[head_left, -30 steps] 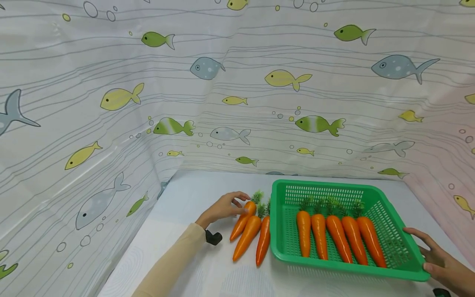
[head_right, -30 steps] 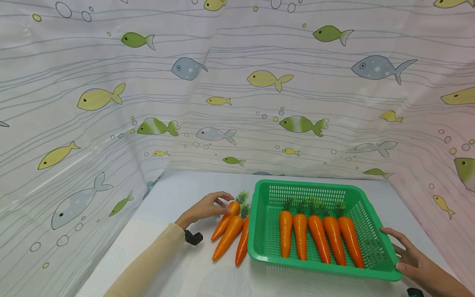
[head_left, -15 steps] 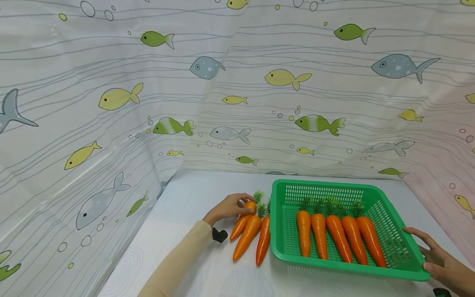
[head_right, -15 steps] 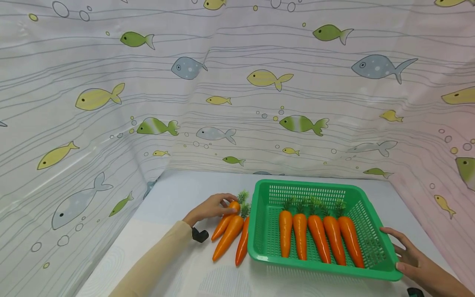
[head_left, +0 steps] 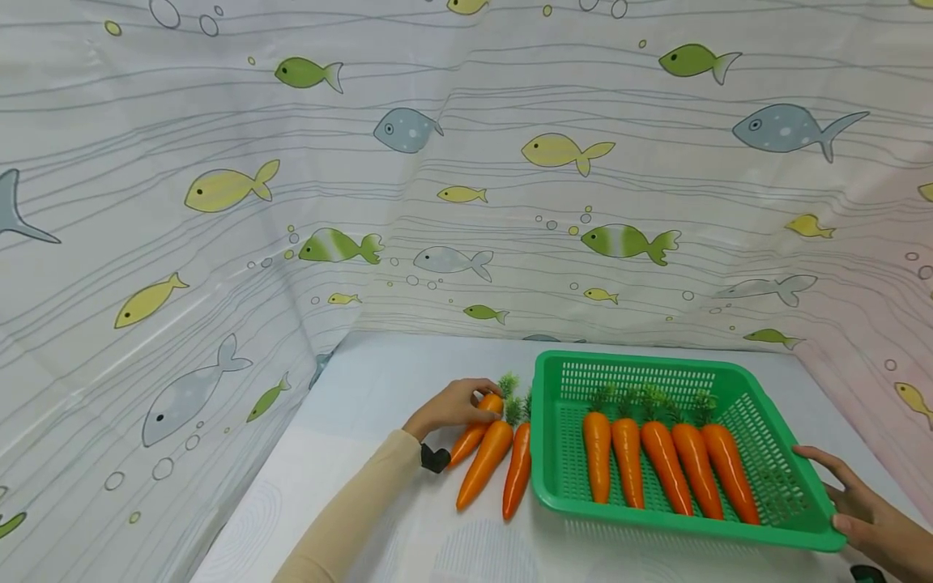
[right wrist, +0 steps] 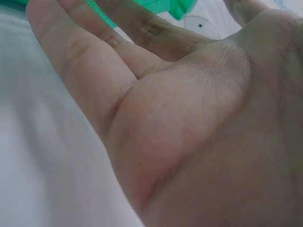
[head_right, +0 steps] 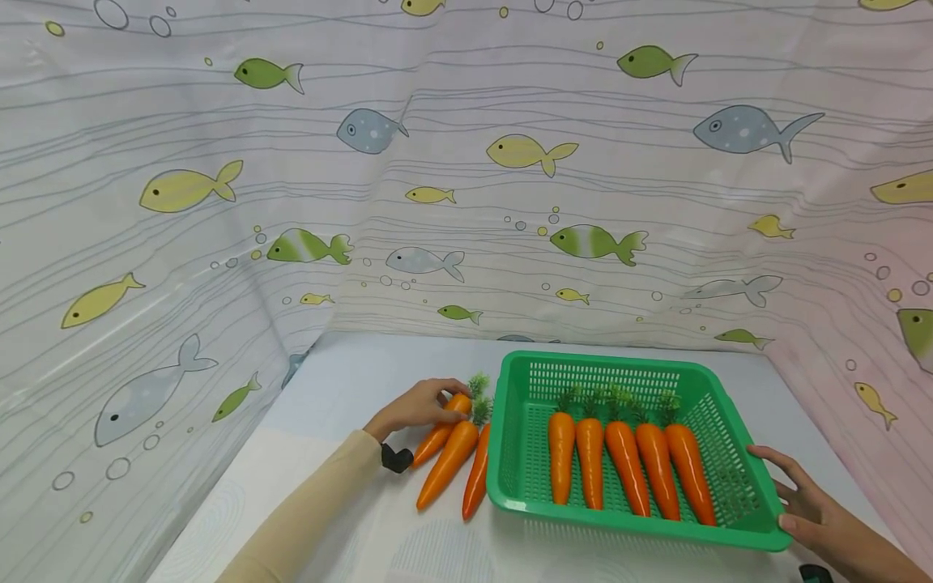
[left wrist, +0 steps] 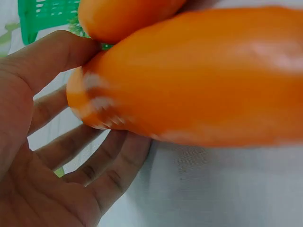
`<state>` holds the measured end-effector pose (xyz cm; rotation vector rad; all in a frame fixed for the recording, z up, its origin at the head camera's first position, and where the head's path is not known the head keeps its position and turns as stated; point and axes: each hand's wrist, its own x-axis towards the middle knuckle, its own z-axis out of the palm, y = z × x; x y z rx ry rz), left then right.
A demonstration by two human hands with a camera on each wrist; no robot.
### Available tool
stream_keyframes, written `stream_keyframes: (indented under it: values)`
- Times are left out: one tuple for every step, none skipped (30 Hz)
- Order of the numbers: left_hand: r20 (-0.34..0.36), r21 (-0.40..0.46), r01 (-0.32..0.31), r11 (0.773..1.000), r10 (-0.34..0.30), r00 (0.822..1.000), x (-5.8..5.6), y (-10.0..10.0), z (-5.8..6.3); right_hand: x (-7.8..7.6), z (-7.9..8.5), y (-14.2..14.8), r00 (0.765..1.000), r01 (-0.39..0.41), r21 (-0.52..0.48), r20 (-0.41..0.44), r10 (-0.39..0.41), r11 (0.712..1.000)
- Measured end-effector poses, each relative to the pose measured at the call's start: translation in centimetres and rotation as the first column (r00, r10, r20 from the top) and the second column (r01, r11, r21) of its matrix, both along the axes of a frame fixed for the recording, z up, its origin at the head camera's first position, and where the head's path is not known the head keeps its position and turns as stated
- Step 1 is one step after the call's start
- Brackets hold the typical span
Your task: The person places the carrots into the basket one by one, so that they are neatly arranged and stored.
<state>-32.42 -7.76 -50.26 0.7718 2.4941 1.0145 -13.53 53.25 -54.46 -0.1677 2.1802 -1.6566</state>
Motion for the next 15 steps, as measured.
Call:
stream_keyframes:
  values:
    - [0.0,0.0,-0.002,1.0,0.002,1.0,0.0,-0.1,0.1,-0.1,0.1,0.0,1.0,-0.003,-0.003,0.007,0.003,1.0]
    - [0.001,0.0,-0.004,1.0,0.004,1.0,0.0,-0.2,0.1,-0.1,0.1,0.0,1.0,-0.012,-0.005,0.011,0.012,1.0]
    - [0.003,0.003,-0.007,1.0,0.007,1.0,-0.1,-0.3,0.1,-0.2,0.1,0.1,1.0,-0.01,-0.012,0.023,0.011,1.0]
    - [0.006,0.003,-0.012,1.0,0.012,1.0,-0.1,-0.4,0.1,-0.2,0.0,0.2,0.999,-0.015,-0.021,0.029,0.016,1.0]
    - [0.01,0.009,-0.016,1.0,0.016,1.0,-0.2,-0.5,0.1,-0.3,0.1,0.3,0.999,-0.024,-0.024,0.039,0.025,0.999]
    - [0.015,0.016,-0.022,1.0,0.021,1.0,-0.2,-0.6,0.1,-0.4,0.0,0.4,0.999,-0.022,-0.03,0.043,0.023,0.999]
    - [0.021,0.023,-0.027,0.999,0.026,0.999,-0.2,-0.7,0.1,-0.4,-0.1,0.6,0.999,-0.02,-0.036,0.047,0.022,0.999]
    - [0.024,0.03,-0.031,0.999,0.03,0.999,-0.2,-0.8,0.1,-0.4,-0.2,0.8,0.998,-0.02,-0.044,0.05,0.022,0.999]
    - [0.027,0.038,-0.035,0.999,0.034,0.999,-0.3,-0.9,0.2,-0.4,-0.4,1.0,0.998,-0.023,-0.054,0.05,0.026,0.998]
    - [0.03,0.043,-0.04,0.998,0.038,0.999,-0.3,-1.0,0.3,-0.4,-0.5,1.1,0.998,-0.028,-0.063,0.048,0.031,0.998]
    - [0.036,0.053,-0.046,0.998,0.044,0.998,-0.2,-1.1,0.4,-0.4,-0.5,1.2,0.998,-0.034,-0.07,0.051,0.038,0.997]
    - [0.04,0.061,-0.051,0.997,0.048,0.998,-0.2,-1.1,0.6,-0.4,-0.7,1.3,0.998,-0.034,-0.081,0.048,0.038,0.996]
    - [0.042,0.068,-0.055,0.996,0.052,0.998,-0.2,-1.2,0.8,-0.4,-0.8,1.4,0.998,-0.04,-0.09,0.05,0.045,0.995]
    - [0.043,0.077,-0.059,0.995,0.056,0.998,-0.2,-1.3,1.0,-0.4,-0.8,1.5,0.998,-0.045,-0.094,0.05,0.05,0.995]
    - [0.047,0.088,-0.066,0.994,0.062,0.997,-0.2,-1.4,1.2,-0.4,-0.9,1.5,0.998,-0.046,-0.094,0.049,0.051,0.994]
